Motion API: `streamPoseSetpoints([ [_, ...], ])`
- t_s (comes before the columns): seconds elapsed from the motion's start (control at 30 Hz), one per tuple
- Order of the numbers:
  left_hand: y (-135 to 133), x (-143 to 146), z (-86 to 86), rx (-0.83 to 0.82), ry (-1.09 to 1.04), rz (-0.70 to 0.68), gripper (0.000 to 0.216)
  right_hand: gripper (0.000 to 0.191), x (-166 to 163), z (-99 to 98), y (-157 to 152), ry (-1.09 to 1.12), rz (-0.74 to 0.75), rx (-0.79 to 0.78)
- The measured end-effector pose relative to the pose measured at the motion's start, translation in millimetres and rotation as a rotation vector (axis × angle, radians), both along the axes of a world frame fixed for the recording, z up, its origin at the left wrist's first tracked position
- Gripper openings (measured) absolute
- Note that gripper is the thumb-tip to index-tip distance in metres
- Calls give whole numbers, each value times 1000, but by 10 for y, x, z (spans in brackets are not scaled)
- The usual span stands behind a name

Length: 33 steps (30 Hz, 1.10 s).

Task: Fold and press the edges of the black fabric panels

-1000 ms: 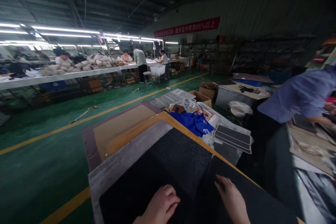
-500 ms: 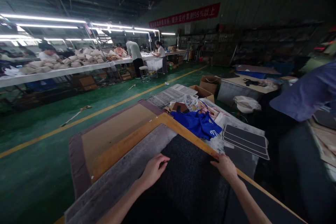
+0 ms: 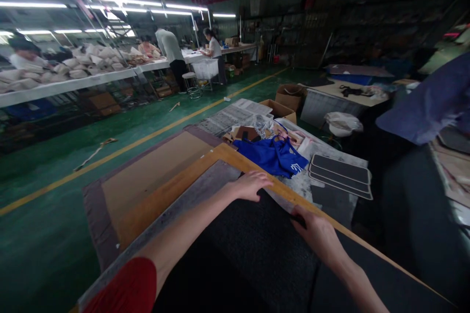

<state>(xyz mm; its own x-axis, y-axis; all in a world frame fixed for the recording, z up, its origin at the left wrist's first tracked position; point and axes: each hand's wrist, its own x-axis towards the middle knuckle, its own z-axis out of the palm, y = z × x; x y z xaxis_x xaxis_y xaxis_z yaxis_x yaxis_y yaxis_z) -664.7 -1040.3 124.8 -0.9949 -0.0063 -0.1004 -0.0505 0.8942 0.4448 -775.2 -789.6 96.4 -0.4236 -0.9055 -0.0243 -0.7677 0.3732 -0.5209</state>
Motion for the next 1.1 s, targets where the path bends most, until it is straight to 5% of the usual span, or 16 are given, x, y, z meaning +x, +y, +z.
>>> streamPoseSetpoints([
  [0.13, -194, -139, 92, 24, -191, -53, 17, 10, 39, 95, 128, -46, 15, -27],
  [0.27, -458, 6, 124, 58, -304, 2, 6, 15, -93, -21, 219, -181, 3, -70],
  [0.43, -636, 217, 121, 158, -313, 81, 23, 41, -331, -372, 359, -332, -127, -66],
  [0.6, -657, 321, -36, 285, -289, 157, 31, 32, -321, -610, 509, -545, -230, -46],
  [0.83, -649, 358, -317, 363, -233, 354, 35, 41, -113, -661, 536, -524, -338, -69],
  [1.1, -539, 683, -216, 634, -208, 373, 55, 45, 227, -416, 543, -603, -443, -149],
])
